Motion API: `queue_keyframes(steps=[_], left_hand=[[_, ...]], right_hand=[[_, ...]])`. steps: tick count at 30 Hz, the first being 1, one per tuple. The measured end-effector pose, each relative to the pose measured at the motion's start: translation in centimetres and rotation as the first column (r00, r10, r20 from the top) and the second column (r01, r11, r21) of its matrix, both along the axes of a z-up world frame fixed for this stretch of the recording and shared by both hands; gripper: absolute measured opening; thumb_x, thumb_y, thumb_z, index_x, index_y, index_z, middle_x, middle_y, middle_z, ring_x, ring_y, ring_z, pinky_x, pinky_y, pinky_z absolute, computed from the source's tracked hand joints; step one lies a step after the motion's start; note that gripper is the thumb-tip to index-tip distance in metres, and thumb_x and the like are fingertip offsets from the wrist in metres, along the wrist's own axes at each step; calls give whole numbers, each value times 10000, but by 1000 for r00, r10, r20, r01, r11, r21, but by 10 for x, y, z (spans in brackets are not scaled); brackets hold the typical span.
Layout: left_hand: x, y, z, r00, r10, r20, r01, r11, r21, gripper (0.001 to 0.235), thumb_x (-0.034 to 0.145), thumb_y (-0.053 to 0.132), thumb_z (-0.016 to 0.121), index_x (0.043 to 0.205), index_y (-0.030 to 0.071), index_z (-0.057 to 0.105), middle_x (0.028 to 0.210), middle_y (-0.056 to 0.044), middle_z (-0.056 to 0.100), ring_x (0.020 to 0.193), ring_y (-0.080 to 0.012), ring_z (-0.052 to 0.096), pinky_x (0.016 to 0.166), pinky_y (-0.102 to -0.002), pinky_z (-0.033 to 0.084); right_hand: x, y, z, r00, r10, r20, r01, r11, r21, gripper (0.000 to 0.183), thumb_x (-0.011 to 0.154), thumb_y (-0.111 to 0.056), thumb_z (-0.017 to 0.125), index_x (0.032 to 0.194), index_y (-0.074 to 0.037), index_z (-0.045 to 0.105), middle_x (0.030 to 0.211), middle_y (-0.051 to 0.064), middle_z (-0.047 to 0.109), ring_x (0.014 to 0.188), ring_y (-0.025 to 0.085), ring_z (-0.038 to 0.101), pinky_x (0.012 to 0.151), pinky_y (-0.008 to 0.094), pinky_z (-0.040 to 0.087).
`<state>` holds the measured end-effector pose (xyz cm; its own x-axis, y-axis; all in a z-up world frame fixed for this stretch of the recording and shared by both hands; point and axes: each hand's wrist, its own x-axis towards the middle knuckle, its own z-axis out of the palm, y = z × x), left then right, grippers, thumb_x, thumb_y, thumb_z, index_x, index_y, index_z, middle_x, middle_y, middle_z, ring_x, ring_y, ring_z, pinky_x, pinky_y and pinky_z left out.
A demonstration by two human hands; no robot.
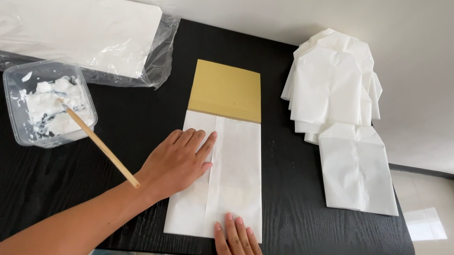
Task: Folding paper around a template and applying glue with a brush to create a bag.
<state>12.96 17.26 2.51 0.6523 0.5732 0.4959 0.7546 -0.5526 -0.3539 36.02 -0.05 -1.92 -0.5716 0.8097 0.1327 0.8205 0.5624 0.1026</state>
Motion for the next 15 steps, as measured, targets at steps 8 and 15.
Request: queue_keyframes(steps=[8,15], left_hand=[[-2,-4,-23,973,-189,130,193,981,-17,206,890,-59,629,1064,33,688,850,-66,623,664,-198,600,637,-314,535],[-15,-3,-48,937,-209,278,285,921,-267,321,1042,186,555,1273,-24,630,1280,-166,672,1248,-265,628,973,-374,524]], right_hand=[[7,12,53,832,-48,-553,-11,995,-103,548,982,-231,633,1472,-12,521,1553,143,539,1501,342,412,1139,495,407],[32,32,62,878,-137,-459,39,976,-215,491,1061,-244,470,1477,15,496,1550,158,511,1476,300,423,1239,452,268]])
